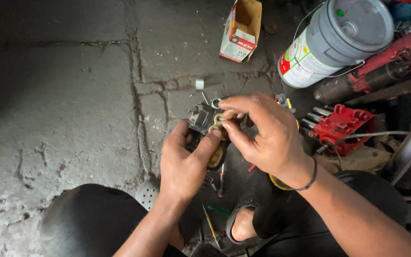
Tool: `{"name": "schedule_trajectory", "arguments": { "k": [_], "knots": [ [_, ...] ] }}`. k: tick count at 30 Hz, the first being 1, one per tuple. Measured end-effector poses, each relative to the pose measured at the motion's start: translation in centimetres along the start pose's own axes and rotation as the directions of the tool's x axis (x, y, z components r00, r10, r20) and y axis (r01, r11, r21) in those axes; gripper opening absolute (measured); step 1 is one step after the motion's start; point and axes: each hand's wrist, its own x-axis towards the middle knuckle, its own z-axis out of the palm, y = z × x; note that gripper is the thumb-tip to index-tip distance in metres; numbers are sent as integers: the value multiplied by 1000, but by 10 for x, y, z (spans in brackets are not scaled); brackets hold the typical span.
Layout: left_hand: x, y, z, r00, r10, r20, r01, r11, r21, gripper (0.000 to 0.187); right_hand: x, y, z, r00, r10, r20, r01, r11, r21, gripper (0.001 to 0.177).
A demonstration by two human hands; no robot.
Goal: The person disassembles a carburetor, removing screws with a screwdriver and then handling various small internal components such as jets and a needle.
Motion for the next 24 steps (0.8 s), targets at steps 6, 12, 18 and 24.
{"name": "schedule_trajectory", "arguments": {
  "k": [6, 12, 18, 24],
  "knots": [
    [2, -6, 4, 999, -55, 3, 55, 999, 1, 29, 2, 5, -4, 998, 23, 64, -26, 999, 42, 39],
    [3, -8, 10, 994, -85, 70, 98, 973, -208, 28, 0, 5, -10, 997, 59, 48, -60, 998, 30, 34],
    [3, -2, 12, 989, -136, 57, 142, 981, -133, 28, -1, 7, -14, 998, 30, 50, -31, 999, 26, 22],
    [3, -5, 12, 992, -109, 69, 118, 981, -151, 28, 0, 7, -13, 997, 47, 67, -46, 999, -11, 18]
  ]
}}
